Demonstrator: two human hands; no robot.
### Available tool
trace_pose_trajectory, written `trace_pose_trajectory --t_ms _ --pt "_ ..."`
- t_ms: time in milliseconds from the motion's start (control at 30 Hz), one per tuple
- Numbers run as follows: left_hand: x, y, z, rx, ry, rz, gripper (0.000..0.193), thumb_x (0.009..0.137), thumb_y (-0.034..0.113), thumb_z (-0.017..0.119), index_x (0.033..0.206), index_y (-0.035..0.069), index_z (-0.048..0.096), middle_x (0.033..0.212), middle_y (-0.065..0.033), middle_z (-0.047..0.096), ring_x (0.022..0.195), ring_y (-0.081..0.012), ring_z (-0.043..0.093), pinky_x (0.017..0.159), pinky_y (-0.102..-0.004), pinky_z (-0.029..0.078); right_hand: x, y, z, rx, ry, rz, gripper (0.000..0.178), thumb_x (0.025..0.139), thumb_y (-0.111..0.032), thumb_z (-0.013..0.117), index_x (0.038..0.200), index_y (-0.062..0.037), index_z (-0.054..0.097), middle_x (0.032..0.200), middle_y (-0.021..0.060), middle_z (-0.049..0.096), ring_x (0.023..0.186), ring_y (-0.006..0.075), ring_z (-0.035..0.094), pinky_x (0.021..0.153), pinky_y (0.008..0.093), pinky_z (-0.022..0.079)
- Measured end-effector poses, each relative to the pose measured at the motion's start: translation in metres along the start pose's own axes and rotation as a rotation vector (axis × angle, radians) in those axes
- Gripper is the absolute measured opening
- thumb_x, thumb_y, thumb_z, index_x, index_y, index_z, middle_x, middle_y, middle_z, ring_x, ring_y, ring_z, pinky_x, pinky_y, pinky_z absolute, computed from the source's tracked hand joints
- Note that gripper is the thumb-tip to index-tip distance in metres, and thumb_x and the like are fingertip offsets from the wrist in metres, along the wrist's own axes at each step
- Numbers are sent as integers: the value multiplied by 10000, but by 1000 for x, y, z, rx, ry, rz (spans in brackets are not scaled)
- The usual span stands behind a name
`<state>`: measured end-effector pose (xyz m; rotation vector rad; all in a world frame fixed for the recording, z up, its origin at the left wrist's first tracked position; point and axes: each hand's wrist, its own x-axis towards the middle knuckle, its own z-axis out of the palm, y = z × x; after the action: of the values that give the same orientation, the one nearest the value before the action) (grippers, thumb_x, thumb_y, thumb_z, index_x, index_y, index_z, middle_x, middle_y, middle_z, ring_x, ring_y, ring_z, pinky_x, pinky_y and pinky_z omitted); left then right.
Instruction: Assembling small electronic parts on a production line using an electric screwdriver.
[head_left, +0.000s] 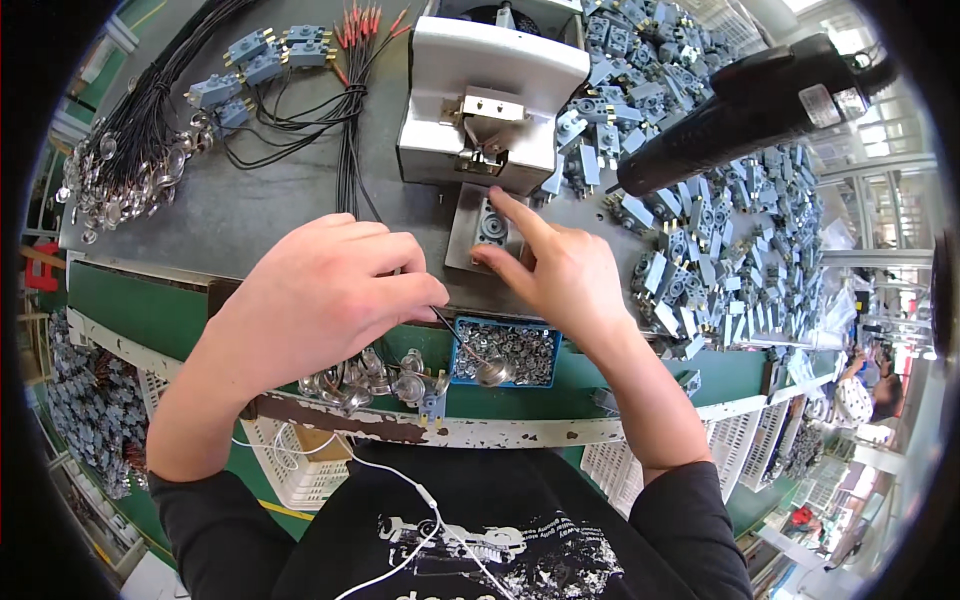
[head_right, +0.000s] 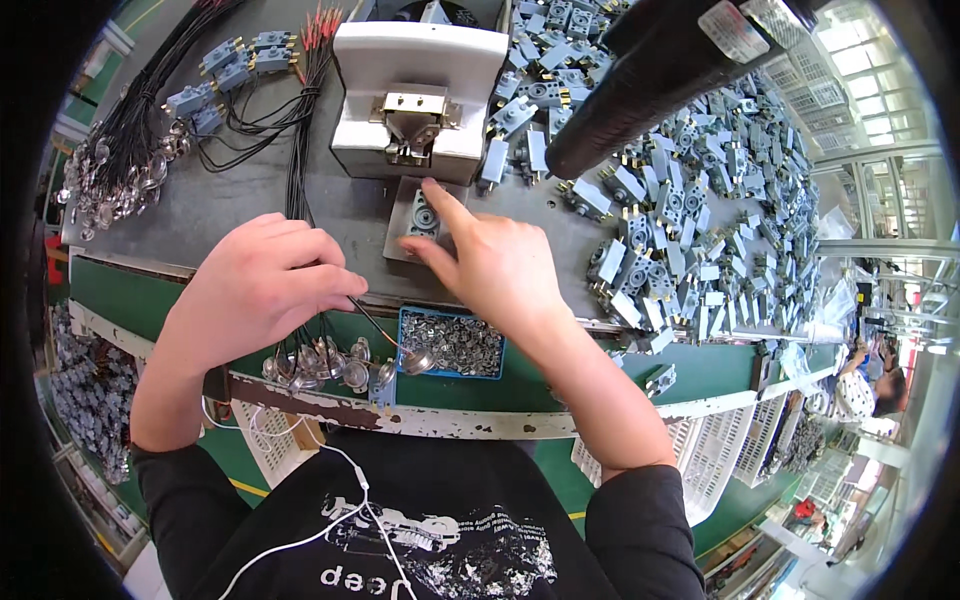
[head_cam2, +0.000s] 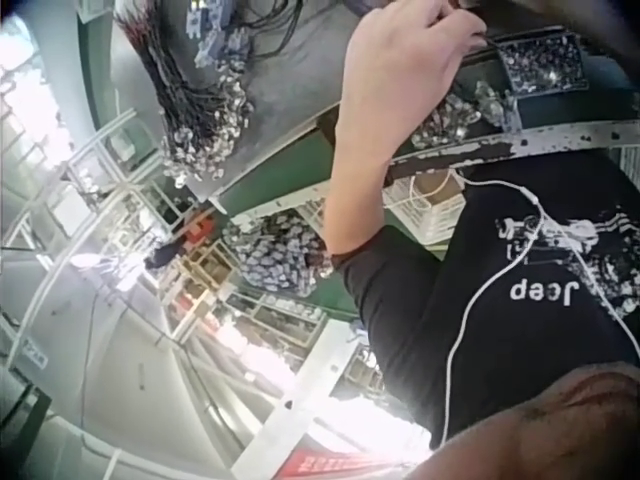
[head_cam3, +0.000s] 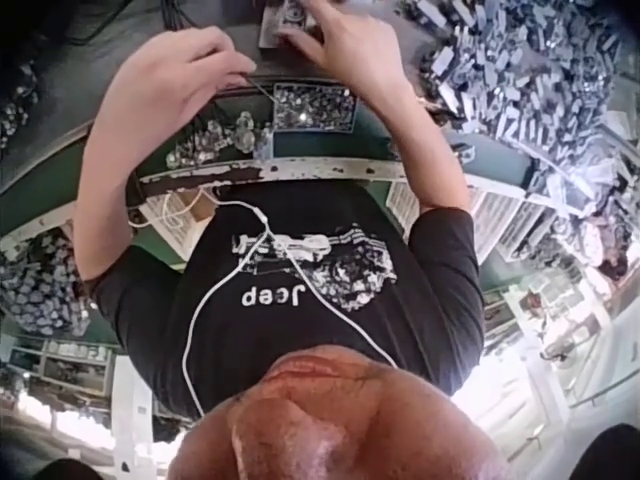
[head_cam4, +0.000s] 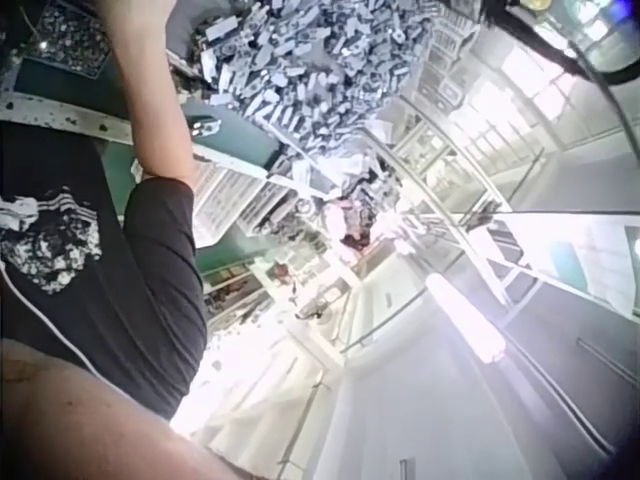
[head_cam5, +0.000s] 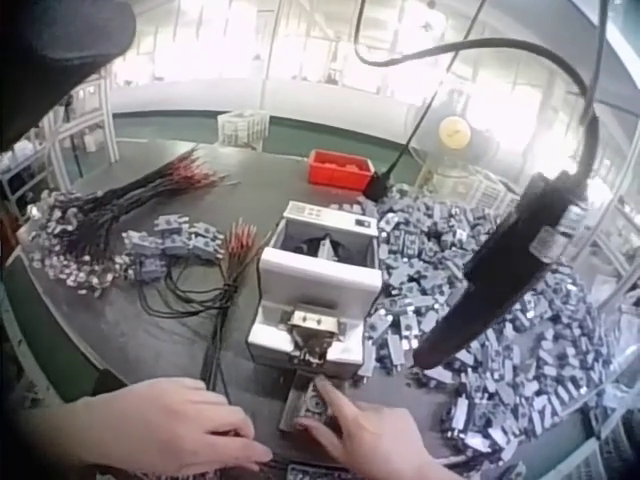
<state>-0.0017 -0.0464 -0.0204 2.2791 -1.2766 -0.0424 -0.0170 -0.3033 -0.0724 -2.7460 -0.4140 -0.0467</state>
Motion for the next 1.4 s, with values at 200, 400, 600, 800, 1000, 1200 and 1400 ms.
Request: trace_pose_trajectory --t_ms 200,400,600,800,1000,1200,1400 --pt "15 3 0 114 194 71 266 766 141 809 1030 154 774 821 10 628 783 -206 592 737 -371 470 -42 -18 -54 625 -190 -135 610 785 -184 882 1339 -42 671 966 112 767 821 215 741 751 352 577" --pt "19 -6 -4 -52 15 14 181 838 94 758 1017 85 734 813 -53 644 824 -253 649 733 -383 523 -27 0 -60 639 -154 -152 427 871 37 731 1292 -19 689 978 123 761 806 141 712 743 291 570" --pt "29 5 5 -185 172 -117 217 833 0 741 1044 52 749 821 -109 644 748 -292 639 652 -384 489 -49 -1 -22 896 211 87 527 962 58 693 1446 41 484 1339 184 656 1059 192 714 959 296 554" --pt "26 -3 25 -474 121 -139 158 878 121 766 1014 51 730 863 -89 669 793 -286 680 687 -391 536 -38 -18 -16 1050 312 55 313 1054 -13 567 1359 55 550 1208 159 702 1037 175 698 934 301 545" --pt "26 1 5 -227 85 -20 242 778 -33 795 985 86 757 890 -39 614 791 -225 645 650 -349 509 -29 0 -40 1390 -485 226 280 1064 -93 585 1302 52 614 1039 117 732 935 166 708 813 309 580" --pt "24 -3 21 -326 275 -17 313 747 -107 767 981 101 768 879 -3 634 813 -202 631 690 -331 495 -44 -12 -31 1222 -30 96 419 993 -66 706 1366 69 572 1083 160 743 1024 207 733 906 344 611" --pt "22 -5 21 -314 249 46 291 753 -81 784 947 135 777 877 16 666 817 -189 626 676 -322 466 -41 -4 -32 1552 -229 189 427 1007 -71 687 1391 70 564 1041 156 755 967 196 739 881 327 603"
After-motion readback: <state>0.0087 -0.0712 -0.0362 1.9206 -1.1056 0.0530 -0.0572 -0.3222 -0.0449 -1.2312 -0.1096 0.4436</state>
